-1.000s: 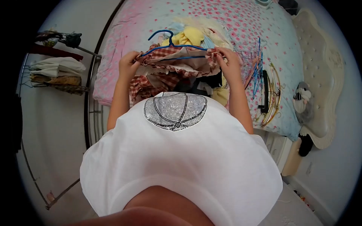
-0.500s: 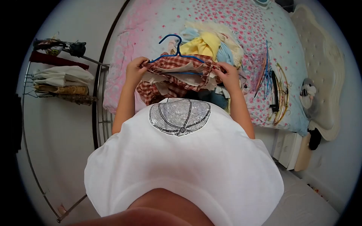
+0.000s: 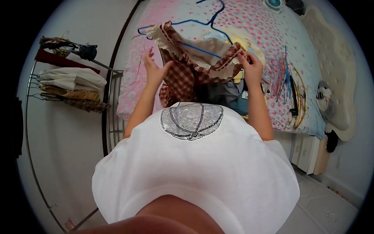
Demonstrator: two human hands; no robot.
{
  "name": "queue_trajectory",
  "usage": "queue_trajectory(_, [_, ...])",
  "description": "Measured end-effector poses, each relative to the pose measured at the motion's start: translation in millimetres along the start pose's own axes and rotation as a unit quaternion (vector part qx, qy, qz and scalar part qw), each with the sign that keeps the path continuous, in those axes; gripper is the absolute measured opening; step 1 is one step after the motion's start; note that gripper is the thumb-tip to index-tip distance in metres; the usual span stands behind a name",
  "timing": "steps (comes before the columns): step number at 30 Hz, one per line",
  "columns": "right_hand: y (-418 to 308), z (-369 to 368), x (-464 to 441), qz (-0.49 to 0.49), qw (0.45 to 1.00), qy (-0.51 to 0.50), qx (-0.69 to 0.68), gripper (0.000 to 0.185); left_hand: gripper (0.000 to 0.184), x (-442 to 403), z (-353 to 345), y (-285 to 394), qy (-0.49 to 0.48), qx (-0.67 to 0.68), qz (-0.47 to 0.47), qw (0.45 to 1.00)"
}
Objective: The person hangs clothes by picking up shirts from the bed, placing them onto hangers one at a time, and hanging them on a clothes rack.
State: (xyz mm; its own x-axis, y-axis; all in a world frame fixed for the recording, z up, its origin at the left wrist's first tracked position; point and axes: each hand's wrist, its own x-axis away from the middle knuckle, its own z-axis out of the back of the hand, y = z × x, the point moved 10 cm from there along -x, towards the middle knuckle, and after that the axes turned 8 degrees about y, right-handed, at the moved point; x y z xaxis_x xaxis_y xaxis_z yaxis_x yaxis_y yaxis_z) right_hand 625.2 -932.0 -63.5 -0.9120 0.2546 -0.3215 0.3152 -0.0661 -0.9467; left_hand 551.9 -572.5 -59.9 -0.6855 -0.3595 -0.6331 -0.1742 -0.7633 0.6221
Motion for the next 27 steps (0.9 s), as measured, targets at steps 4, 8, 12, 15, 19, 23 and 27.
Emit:
queue_trajectory(4, [-24,-15,-4,0.016,0.998,0.005,-0.056,0.023,0.082,21,-30,-26,-0.076,0.049,0.066,0.994])
queue_trajectory(8, [-36,-18,-4,0.027,0.999,0.007,-0.046,0.025,0.066,40,-53,-70,-0.216,0.086,0.211,0.949])
queue_trajectory(12, [-18,0,-5,0.024,0.999,0.023,0.021,0.025,0.044,58,-78,-114,-0.309,0.041,0.188,0.932])
queue_trajectory(15, [-10,25,3,0.003,0.993,0.112,0.027,0.024,0.038,51,-70,-94,-0.248,0.296,0.197,0.901])
queue_trajectory(19, [5,81,-6,-0.008,0.985,0.173,-0.002,0.024,0.044,28,-58,-28,-0.327,0.462,0.251,0.786])
queue_trajectory(23, [-8,125,-12,-0.008,0.971,0.239,-0.024,0.023,0.042,26,-45,25,-0.412,0.519,0.252,0.705])
queue_trajectory(27, [-28,128,-19,0.025,0.977,0.211,-0.007,0.022,0.038,8,-43,15,-0.393,0.475,0.203,0.761])
